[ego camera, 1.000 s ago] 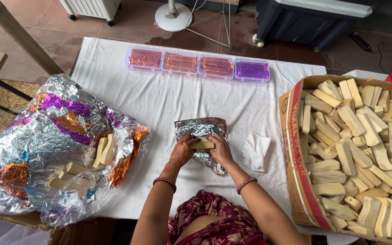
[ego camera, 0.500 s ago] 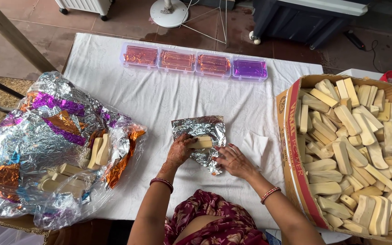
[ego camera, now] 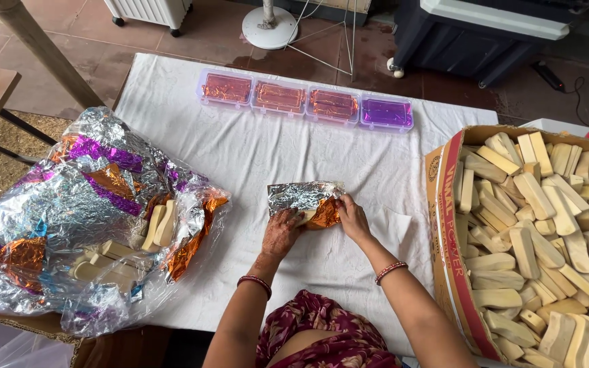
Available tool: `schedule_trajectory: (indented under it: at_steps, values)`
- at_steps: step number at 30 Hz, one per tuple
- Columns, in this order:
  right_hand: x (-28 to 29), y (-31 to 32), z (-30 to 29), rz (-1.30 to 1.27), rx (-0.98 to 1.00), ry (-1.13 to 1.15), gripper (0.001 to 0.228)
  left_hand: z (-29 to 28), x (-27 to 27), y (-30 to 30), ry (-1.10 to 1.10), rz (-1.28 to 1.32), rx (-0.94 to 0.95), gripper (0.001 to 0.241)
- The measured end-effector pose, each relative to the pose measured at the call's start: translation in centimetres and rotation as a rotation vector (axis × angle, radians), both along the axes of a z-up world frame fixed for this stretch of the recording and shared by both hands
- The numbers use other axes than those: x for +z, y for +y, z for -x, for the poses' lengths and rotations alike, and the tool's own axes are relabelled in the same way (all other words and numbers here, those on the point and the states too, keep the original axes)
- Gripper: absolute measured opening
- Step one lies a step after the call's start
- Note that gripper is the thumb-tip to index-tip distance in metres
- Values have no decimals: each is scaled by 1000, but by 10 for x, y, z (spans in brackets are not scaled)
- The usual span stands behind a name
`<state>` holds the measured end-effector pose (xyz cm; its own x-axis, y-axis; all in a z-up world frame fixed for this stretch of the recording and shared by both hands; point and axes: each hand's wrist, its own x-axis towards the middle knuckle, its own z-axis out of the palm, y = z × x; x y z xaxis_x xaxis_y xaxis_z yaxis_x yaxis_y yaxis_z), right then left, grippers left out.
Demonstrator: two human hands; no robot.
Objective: The person picks wooden blocks from a large cardboard box, wraps each block in a sheet of foil, and places the wrapped blocks into small plastic containers on the table. They occasionally reposition the foil and press it around each block by hand.
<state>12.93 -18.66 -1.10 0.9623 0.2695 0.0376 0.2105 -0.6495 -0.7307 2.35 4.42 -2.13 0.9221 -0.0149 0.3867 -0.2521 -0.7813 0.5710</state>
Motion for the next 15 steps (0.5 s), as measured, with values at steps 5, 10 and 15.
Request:
schedule_trajectory:
  at_steps: [5, 10, 15]
  values:
    - [50, 19, 5, 110, -154, -43, 20, -26, 3, -4, 271, 53, 111, 28]
    - [-7, 4, 19, 170, 80, -607, 10, -39, 49, 3, 601, 27, 103, 25]
    - [7, 24, 42, 489, 577, -748, 33, -62, -10, 10, 516, 184, 42, 28]
